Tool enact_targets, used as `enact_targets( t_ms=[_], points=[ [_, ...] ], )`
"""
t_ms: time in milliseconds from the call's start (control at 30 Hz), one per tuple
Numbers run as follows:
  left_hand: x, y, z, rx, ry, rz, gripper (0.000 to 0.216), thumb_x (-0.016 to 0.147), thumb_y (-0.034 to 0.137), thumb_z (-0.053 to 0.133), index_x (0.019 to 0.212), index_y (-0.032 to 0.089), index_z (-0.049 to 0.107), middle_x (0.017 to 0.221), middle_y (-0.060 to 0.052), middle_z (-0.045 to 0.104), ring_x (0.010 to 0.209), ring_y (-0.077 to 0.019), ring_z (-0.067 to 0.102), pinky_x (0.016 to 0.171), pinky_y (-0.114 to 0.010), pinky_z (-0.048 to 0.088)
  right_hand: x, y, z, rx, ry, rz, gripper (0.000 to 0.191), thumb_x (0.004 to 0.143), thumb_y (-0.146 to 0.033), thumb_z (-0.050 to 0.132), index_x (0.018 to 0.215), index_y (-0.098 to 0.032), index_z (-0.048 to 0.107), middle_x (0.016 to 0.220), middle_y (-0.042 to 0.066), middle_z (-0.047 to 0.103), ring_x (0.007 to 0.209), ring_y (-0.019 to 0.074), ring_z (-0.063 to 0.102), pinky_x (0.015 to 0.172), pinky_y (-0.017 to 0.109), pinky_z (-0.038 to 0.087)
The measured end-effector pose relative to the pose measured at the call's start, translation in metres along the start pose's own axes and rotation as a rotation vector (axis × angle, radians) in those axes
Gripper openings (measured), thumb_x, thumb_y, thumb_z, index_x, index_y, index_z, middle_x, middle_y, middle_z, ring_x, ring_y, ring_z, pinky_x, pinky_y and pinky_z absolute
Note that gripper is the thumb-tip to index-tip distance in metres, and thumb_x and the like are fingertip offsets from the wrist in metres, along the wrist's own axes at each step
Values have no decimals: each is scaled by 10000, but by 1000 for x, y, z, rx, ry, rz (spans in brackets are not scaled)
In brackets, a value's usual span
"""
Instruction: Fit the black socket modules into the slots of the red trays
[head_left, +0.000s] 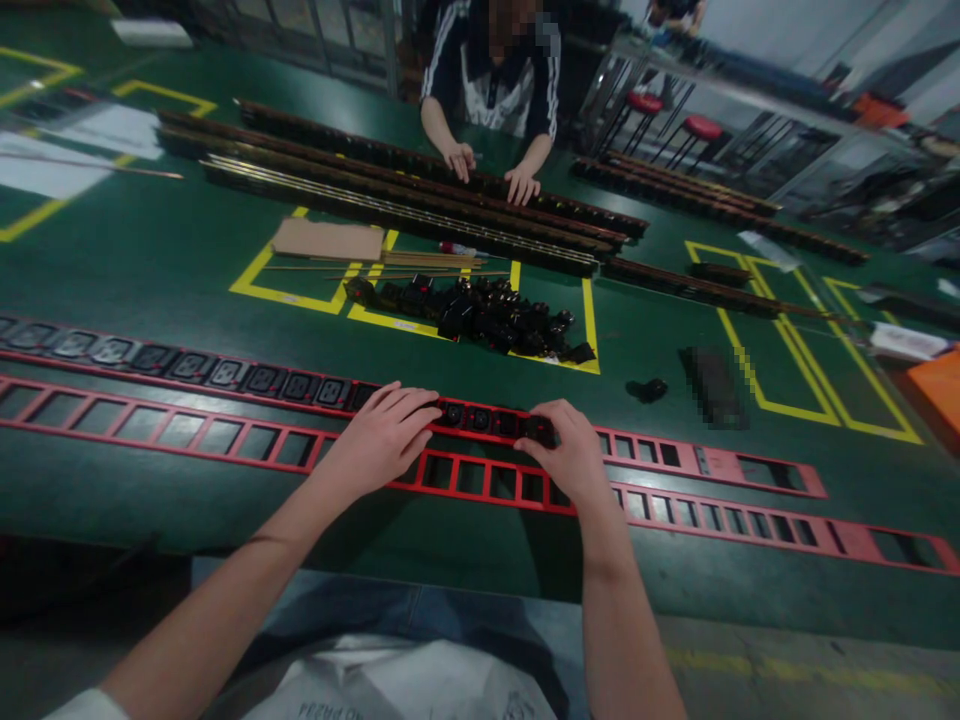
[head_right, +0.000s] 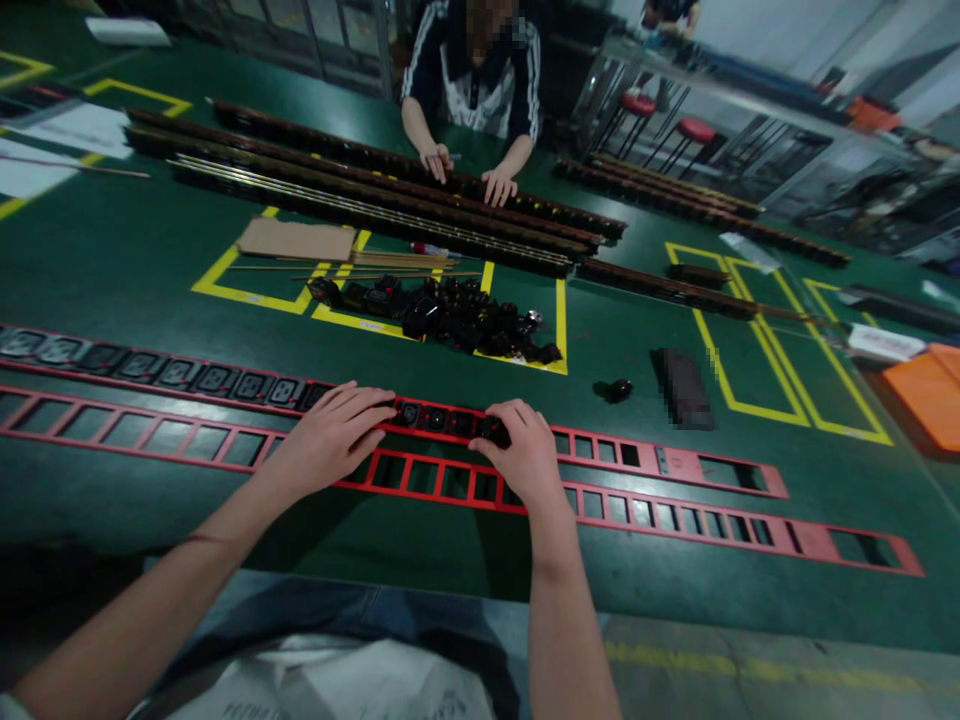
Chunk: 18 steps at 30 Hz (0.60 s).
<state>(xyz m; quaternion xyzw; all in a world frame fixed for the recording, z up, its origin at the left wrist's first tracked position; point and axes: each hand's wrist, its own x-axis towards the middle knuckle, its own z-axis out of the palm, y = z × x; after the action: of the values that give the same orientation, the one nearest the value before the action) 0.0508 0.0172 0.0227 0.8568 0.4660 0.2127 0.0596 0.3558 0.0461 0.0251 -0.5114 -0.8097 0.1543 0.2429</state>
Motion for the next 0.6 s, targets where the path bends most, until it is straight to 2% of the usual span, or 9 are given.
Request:
enact_targets(
  t_ms=[600],
  points=[
    [0,0,-1,-14,-2,-3,293,968,189,478,1204,196,651,1367,-96,621,1263,-248,568,1168,-522,374,0,-1,-2,-40,-47,-37,386,842,-311,756,1211,-271,650,1090,68,633,1013,267,611,848,432,502]
  ],
)
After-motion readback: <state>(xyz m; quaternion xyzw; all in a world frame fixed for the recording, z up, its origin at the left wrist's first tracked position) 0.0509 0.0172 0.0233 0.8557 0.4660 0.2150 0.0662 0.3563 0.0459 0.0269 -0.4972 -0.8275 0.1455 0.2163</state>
